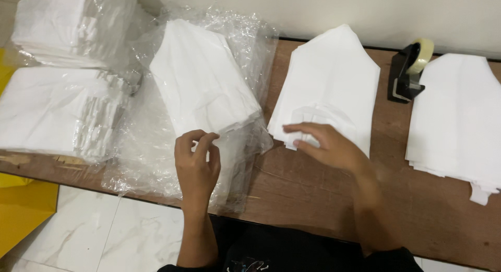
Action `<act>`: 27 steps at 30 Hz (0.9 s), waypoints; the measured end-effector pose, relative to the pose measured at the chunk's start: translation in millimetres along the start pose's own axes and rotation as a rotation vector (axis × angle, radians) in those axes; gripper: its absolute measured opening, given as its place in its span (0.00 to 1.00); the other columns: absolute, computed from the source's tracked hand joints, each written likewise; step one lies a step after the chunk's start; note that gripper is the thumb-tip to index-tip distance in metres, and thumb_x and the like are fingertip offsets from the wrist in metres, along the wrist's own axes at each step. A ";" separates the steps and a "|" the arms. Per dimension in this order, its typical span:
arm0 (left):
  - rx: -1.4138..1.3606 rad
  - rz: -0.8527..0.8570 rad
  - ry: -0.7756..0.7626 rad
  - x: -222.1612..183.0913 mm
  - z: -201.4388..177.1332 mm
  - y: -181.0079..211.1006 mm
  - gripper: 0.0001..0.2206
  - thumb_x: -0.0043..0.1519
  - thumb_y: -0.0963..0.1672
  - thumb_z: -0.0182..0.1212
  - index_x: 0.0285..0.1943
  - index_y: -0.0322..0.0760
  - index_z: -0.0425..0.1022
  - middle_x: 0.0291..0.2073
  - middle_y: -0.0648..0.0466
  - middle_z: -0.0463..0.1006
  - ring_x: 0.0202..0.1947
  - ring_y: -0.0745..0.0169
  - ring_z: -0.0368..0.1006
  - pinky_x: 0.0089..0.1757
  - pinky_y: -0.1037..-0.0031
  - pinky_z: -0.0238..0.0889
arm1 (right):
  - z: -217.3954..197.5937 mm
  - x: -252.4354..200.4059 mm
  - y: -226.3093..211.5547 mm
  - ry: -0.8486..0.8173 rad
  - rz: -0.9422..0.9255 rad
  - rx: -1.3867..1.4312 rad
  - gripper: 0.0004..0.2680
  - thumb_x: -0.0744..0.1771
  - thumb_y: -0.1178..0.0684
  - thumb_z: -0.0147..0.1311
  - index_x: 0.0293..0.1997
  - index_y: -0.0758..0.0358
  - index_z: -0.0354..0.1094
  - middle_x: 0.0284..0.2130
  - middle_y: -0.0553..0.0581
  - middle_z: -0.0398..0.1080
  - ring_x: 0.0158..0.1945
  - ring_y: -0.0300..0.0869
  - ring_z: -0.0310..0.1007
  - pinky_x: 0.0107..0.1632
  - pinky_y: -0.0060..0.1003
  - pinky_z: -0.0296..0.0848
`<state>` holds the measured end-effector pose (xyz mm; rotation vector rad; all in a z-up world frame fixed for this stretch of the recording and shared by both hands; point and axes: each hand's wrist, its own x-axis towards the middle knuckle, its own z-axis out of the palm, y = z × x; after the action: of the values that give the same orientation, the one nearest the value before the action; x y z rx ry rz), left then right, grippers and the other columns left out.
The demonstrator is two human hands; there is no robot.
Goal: The person repeatedly picks up stacks of folded white garments, places them onto a sheet of bubble wrap, and wraps them by folding the bubble wrap over the stack. The wrapped bundles are then set aside on the table.
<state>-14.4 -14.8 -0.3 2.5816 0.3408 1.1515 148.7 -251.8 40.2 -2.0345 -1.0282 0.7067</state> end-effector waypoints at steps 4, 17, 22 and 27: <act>-0.072 0.098 -0.110 -11.8 22.2 18.1 0.09 0.54 0.36 0.60 0.36 0.45 0.79 0.36 0.55 0.71 0.43 0.56 0.69 0.45 0.67 0.62 | 9.7 5.8 78.2 0.273 0.218 -0.331 0.19 0.68 0.41 0.47 0.67 0.51 0.61 0.61 0.55 0.65 0.70 0.49 0.56 0.68 0.53 0.55; -0.247 0.114 -0.877 10.7 77.7 92.2 0.35 0.54 0.44 0.70 0.70 0.27 0.59 0.64 0.27 0.60 0.68 0.28 0.53 0.62 0.46 0.49 | 28.8 -13.9 85.1 0.322 0.411 -0.388 0.23 0.68 0.38 0.45 0.72 0.48 0.53 0.72 0.67 0.42 0.73 0.69 0.32 0.67 0.72 0.31; -0.065 0.185 -0.963 -16.7 102.2 77.5 0.28 0.56 0.41 0.66 0.68 0.36 0.66 0.57 0.41 0.71 0.60 0.39 0.66 0.54 0.50 0.63 | 27.8 -31.3 81.2 0.287 0.442 -0.318 0.23 0.68 0.39 0.46 0.72 0.48 0.53 0.72 0.67 0.42 0.74 0.68 0.31 0.67 0.71 0.30; -0.092 0.172 -0.820 -22.8 92.9 73.0 0.12 0.61 0.45 0.62 0.54 0.47 0.79 0.43 0.52 0.79 0.52 0.49 0.73 0.51 0.57 0.65 | 20.5 -43.4 62.9 0.444 0.463 -0.108 0.27 0.66 0.38 0.50 0.75 0.44 0.45 0.71 0.76 0.33 0.72 0.74 0.31 0.65 0.76 0.36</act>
<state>47.6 -105.7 -48.8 2.7604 -0.1213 0.0716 137.9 -306.3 -16.2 -2.4078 -0.3487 0.3937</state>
